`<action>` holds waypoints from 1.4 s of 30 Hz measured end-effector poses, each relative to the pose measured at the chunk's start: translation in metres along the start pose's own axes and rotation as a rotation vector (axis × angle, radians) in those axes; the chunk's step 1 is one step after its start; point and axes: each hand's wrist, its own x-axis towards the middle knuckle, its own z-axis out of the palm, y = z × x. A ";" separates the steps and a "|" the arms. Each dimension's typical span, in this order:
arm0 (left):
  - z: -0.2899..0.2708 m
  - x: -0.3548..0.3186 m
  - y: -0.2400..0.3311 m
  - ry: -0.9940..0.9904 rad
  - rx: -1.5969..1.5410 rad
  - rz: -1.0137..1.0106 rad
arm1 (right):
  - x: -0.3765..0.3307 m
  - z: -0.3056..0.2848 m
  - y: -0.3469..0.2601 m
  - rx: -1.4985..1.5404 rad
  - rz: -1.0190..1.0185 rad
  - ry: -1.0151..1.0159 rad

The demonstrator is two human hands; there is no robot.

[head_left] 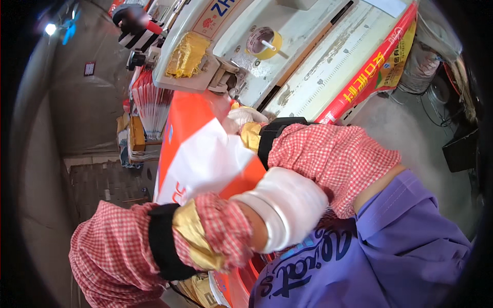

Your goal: Inserting inner plastic liners into industrial woven bags and stacking them.

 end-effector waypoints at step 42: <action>0.027 0.000 -0.020 0.162 -0.068 -0.089 | 0.028 0.087 0.053 2.246 -0.187 -0.362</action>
